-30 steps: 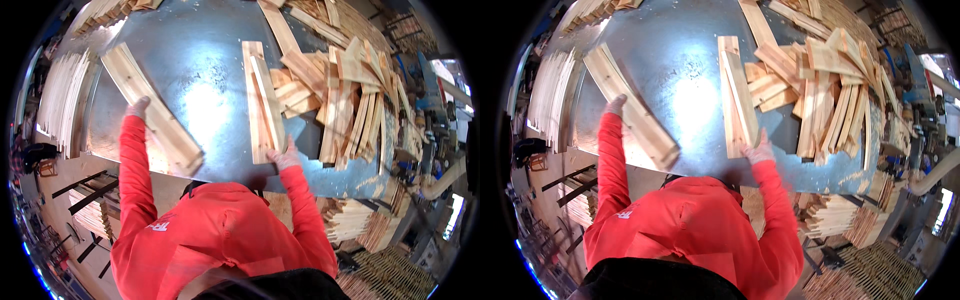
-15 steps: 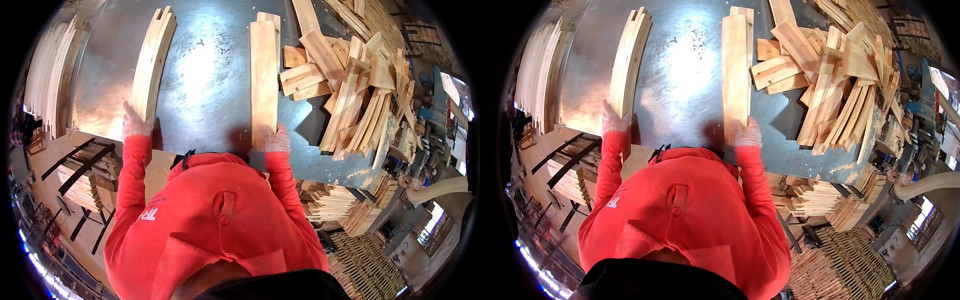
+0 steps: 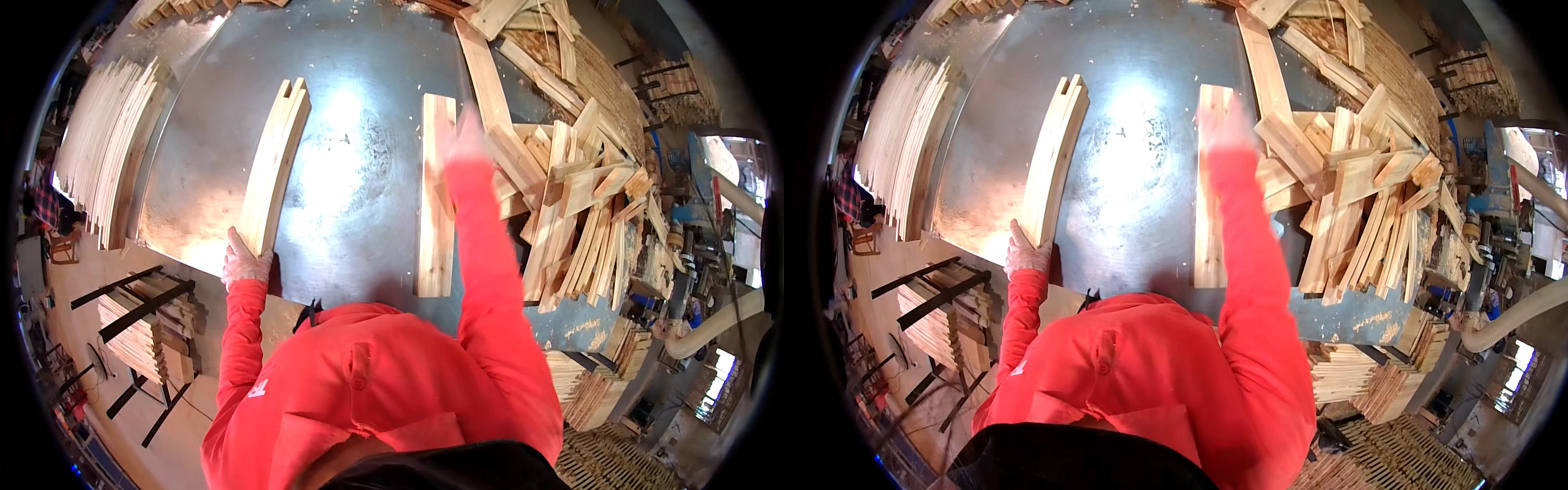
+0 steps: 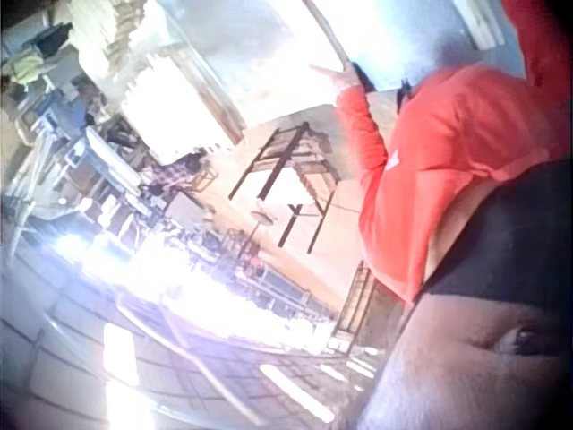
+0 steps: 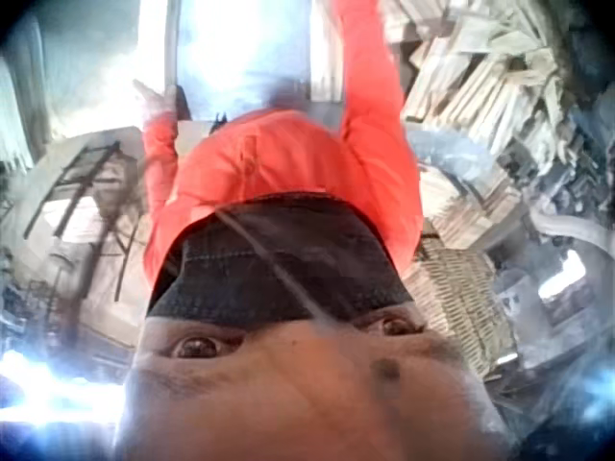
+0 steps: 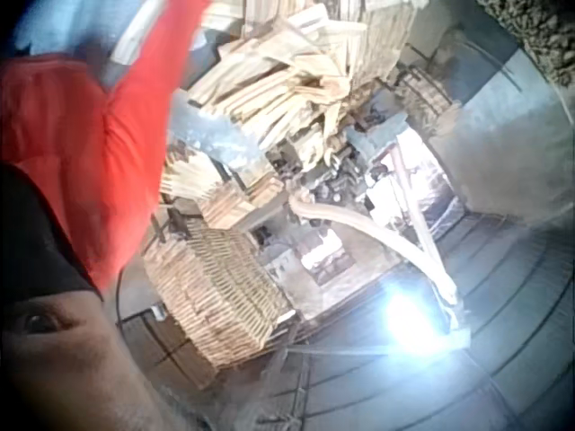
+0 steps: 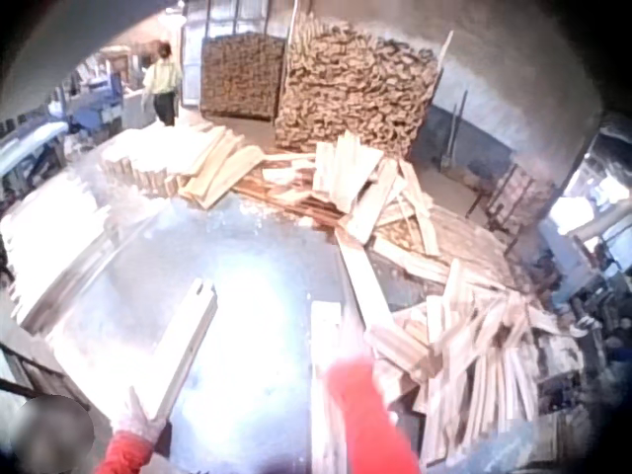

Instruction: The person repeatedly picks up small wooden planks from a pile on a metal table and stacks them into a neat pile. The person handles the planks one at a time or in small groups, aligning them before placing them onto the growing stack.

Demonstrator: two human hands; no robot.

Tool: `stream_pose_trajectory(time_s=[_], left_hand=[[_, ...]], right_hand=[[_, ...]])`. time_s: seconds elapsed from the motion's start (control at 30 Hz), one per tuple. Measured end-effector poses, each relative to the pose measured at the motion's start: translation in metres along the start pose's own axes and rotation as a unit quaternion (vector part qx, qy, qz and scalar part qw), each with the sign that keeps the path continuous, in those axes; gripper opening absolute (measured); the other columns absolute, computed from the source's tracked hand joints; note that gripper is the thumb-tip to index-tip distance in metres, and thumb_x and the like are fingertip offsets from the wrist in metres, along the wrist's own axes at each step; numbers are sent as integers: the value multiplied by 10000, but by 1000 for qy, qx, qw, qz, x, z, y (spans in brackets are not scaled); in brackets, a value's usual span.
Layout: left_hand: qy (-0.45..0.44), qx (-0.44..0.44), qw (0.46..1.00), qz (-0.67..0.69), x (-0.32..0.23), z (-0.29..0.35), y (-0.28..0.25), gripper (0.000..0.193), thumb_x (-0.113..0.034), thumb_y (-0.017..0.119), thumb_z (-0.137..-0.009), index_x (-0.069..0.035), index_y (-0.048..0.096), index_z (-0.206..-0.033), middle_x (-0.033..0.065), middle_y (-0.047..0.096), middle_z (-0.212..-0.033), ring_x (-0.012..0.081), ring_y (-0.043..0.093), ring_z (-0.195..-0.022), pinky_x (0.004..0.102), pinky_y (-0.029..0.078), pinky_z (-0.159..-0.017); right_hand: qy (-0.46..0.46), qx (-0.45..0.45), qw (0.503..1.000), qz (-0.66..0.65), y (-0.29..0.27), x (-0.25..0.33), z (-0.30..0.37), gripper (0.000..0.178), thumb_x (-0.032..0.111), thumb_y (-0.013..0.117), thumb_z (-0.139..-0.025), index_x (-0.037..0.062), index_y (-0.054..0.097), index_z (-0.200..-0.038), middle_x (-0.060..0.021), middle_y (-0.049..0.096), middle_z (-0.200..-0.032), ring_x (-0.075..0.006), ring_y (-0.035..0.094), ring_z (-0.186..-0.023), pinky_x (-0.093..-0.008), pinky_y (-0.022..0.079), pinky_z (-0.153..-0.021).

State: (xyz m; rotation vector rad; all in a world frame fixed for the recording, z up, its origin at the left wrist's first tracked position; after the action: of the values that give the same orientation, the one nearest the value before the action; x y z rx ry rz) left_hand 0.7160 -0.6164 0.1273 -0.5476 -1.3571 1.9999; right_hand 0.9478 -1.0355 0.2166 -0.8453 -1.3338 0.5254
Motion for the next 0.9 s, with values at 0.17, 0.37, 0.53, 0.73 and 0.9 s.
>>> stream_pose_trajectory(time_s=[0.17,0.37,0.53,0.73,0.9], left_hand=[[23,32,999,28,0,-12,9,965,-448,750,-714,-178,215,-1472,148,487,-1371,356,527,-1209,491,450,-967],[47,60,996,45,1,-24,30,1041,-488,747,-703,-180,163,-1509,161,459,-1405,352,513,-1236,456,430,-1004],[102,101,988,62,-36,18,19,1086,-611,636,-757,-176,27,-1544,206,314,-1516,381,456,-1294,469,395,-1035],[87,77,992,46,-29,6,18,1098,-557,665,-742,-114,45,-1533,227,382,-1462,377,514,-1233,461,445,-988],[130,-9,990,61,-8,-18,10,1069,-487,707,-726,-111,107,-1527,222,464,-1393,385,542,-1188,436,455,-977]], right_hand=[[155,77,942,286,75,-131,181,1094,552,746,-684,39,210,-1488,-269,323,-1477,-431,348,-1343,-471,285,-1120],[154,188,968,69,108,-99,190,1029,479,754,-715,18,224,-1468,-256,325,-1476,-418,368,-1329,-448,328,-1098],[2,465,875,-135,239,34,262,727,502,544,-900,41,360,-1433,-277,577,-1237,-411,509,-1219,-421,404,-1034],[-213,363,906,-39,190,-16,203,485,335,465,-947,88,478,-1363,-216,622,-1179,-391,589,-1085,-435,458,-966],[-75,73,982,156,29,-67,3,621,444,561,-876,78,470,-1369,-235,577,-1257,-413,567,-1121,-467,450,-970]])
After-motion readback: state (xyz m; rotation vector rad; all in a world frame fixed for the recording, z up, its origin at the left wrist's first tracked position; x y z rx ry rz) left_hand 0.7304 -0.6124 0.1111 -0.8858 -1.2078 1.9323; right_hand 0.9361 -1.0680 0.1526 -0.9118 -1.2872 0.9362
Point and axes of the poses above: each hand's wrist, its own z-axis away from the middle knuckle, its own y-axis out of the palm, x = y × z, the point moved 8 cm from there along -z, towards the middle knuckle
